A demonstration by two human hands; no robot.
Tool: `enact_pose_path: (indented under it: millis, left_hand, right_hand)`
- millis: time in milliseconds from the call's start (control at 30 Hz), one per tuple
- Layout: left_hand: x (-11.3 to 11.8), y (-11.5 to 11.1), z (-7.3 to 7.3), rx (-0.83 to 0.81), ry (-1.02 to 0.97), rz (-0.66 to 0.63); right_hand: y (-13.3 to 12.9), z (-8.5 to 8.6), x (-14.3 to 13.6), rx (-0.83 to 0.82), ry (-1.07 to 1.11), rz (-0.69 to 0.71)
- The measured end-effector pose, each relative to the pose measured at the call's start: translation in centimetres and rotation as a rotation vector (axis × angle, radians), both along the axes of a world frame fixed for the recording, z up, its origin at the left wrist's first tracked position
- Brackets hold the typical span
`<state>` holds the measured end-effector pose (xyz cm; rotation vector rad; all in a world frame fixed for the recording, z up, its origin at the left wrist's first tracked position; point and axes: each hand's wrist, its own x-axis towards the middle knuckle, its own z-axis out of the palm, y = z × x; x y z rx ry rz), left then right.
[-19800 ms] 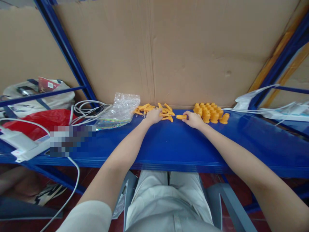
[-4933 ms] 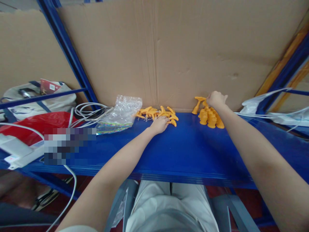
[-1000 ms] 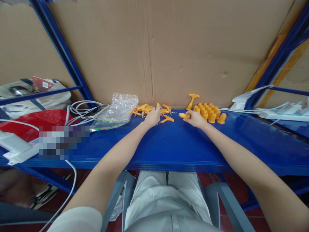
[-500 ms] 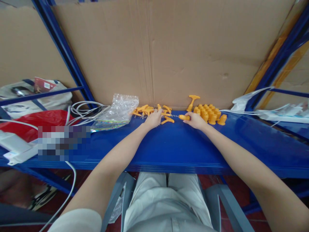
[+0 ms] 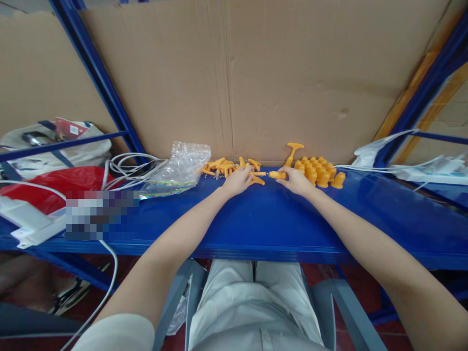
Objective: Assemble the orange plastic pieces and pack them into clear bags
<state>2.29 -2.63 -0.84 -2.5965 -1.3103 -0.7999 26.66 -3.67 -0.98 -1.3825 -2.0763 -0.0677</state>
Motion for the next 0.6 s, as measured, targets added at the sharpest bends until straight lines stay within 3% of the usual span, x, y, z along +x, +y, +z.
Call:
enact_pose_path:
  millis: [100,300,467,600]
  left_hand:
    - [0.49,-0.17,-0.26,0.023,-0.023,-0.048]
    - [0.41,0.05,-0.2,0.021,-0.067,-0.011]
    - [0.0,0.17,0.37,-0.027,-0.1,0.058]
    - [-0.31,0.27,0.6,0.001,-0.103,0.066]
  right_hand:
    - [0.26,-0.06,0.1,0.063,-0.044,0.062]
    - [0.69,-0.41,0.28,0.107,-0.065,0.159]
    - [0.9,-0.57,0.25,0.135,0.034,0.264]
    - [0.98,-0.48,0.53,0.038,0.189,0.332]
